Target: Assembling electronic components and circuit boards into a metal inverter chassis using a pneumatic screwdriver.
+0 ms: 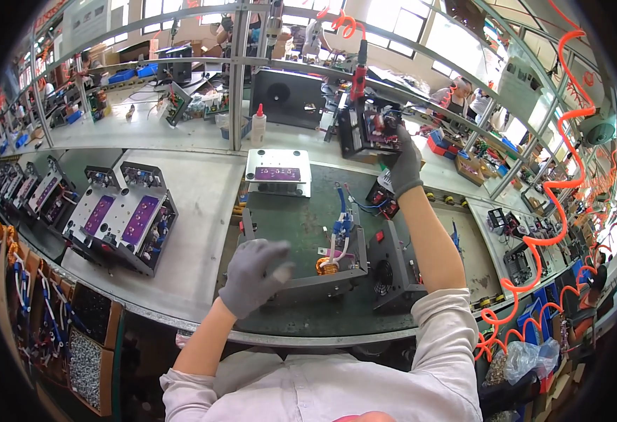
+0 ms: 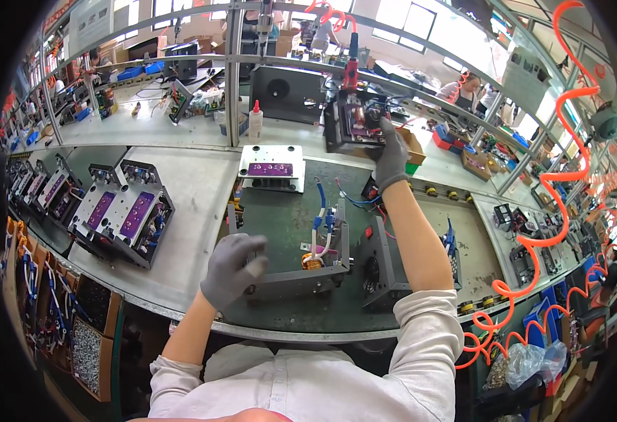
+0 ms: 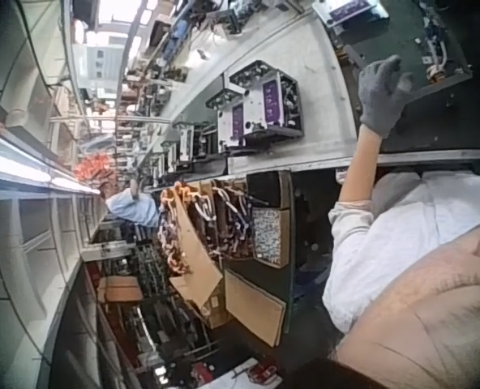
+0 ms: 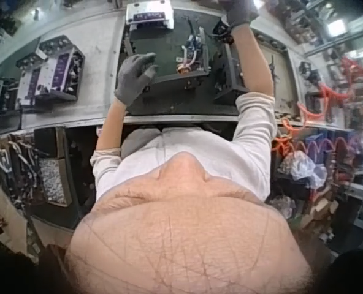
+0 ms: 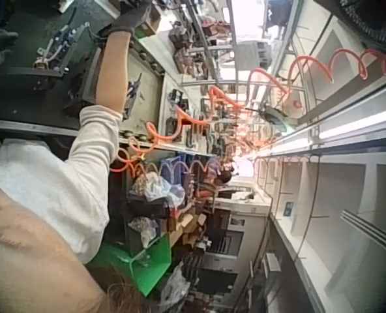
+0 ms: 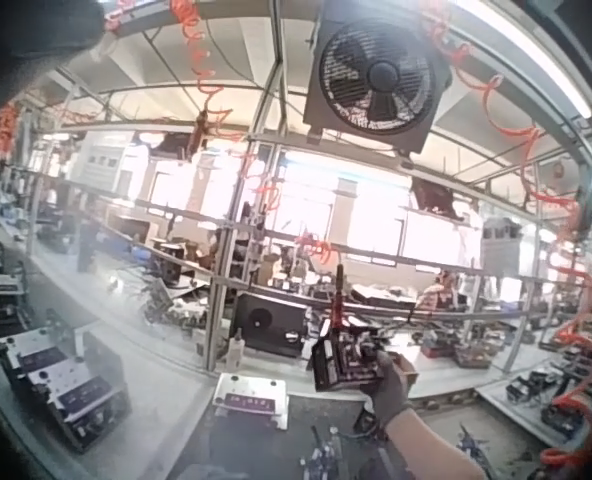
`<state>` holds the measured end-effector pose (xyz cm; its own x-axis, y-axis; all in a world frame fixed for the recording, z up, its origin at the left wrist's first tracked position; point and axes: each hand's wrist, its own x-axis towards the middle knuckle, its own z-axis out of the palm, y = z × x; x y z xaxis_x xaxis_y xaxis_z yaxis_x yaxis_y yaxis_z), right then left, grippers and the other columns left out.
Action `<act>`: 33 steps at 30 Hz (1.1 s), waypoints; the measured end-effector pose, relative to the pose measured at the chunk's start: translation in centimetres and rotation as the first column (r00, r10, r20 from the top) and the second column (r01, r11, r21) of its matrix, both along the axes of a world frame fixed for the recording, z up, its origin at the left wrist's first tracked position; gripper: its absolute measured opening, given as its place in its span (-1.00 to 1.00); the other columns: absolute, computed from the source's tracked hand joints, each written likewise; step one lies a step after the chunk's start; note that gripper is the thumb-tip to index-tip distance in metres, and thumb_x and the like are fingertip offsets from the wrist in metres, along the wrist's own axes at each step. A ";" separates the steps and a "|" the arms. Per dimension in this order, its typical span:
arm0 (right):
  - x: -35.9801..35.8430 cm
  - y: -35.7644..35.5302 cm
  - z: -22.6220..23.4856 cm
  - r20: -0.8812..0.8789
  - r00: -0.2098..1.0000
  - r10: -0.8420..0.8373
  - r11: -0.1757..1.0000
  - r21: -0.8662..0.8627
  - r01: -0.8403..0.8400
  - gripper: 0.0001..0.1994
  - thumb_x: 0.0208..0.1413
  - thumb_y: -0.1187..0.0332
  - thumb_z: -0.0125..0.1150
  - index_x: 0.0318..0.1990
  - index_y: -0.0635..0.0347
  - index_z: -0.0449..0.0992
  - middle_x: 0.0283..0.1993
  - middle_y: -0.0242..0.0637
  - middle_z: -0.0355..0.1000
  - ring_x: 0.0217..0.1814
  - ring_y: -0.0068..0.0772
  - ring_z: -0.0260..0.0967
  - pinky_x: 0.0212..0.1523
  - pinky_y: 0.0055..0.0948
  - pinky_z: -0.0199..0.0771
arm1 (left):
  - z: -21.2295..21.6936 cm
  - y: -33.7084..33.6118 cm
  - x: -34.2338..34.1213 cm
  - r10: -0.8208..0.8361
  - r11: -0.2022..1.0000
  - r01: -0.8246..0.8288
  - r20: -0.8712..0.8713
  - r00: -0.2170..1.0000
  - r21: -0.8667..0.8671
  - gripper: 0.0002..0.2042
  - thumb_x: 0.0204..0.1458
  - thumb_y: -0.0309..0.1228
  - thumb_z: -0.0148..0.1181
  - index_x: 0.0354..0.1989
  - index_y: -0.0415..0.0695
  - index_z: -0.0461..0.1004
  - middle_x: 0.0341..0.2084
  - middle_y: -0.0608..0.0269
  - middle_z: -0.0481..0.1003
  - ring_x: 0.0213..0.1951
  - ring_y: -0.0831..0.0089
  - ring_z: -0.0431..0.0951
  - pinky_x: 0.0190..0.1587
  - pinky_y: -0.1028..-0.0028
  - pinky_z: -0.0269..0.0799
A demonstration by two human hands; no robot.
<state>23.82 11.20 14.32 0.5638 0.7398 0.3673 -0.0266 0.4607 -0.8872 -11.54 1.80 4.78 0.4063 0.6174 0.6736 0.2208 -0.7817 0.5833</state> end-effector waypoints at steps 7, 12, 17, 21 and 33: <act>-11.4 -6.8 2.8 -0.265 0.716 0.646 0.755 0.088 -0.650 -0.67 0.18 0.06 0.08 -0.01 0.02 0.42 -0.15 -0.41 0.48 -0.11 -0.48 0.49 -0.30 -0.38 0.61 | 5.1 5.6 2.5 -0.114 0.646 0.595 0.710 0.695 -0.478 -0.55 0.16 -0.24 0.03 0.17 -0.21 0.25 -0.06 0.17 0.47 -0.05 0.34 0.50 0.02 0.34 0.45; -13.6 -9.2 3.0 0.024 0.784 0.621 0.770 -0.207 -0.603 -0.58 0.18 0.04 0.05 0.05 0.13 0.40 0.00 -0.30 0.44 0.01 -0.39 0.44 -0.12 -0.36 0.52 | 7.6 4.4 2.7 0.001 0.353 0.926 0.990 0.141 -0.132 -0.60 0.23 -0.14 -0.05 0.09 -0.17 0.34 -0.04 0.08 0.48 -0.06 0.24 0.55 -0.03 0.25 0.54; -12.0 -10.8 0.2 0.476 0.867 0.148 0.989 -0.073 -0.129 -0.63 0.13 0.18 0.15 -0.05 0.30 0.48 -0.26 -0.30 0.46 -0.23 -0.50 0.41 -0.14 -0.44 0.43 | 7.8 6.2 3.4 0.186 0.803 0.468 0.901 0.391 -0.369 -0.63 0.04 -0.30 0.21 -0.02 -0.22 0.38 -0.25 0.20 0.51 -0.27 0.44 0.56 -0.23 0.48 0.52; -13.5 -16.1 -4.2 0.723 0.689 0.048 0.999 -0.048 -0.019 -0.77 0.06 0.33 0.20 -0.19 0.29 0.52 -0.31 -0.25 0.45 -0.26 -0.42 0.44 -0.15 -0.44 0.42 | 5.0 9.5 5.0 0.328 0.943 -0.332 0.217 0.919 -0.020 -0.41 -0.17 -0.27 0.35 0.04 -0.29 0.33 -0.23 0.03 0.50 -0.22 0.19 0.55 -0.09 0.31 0.45; -12.8 -16.7 -12.0 0.914 0.249 -0.320 0.946 0.295 0.130 -0.83 -0.04 0.45 0.18 -0.24 0.19 0.49 -0.48 -0.28 0.39 -0.43 -0.23 0.37 -0.31 -0.29 0.35 | 3.8 6.9 7.3 -0.631 0.766 0.087 -0.719 0.292 -0.637 -0.36 -0.30 -0.14 0.32 -0.02 -0.26 0.40 -0.23 0.00 0.54 -0.19 0.20 0.57 -0.12 0.36 0.46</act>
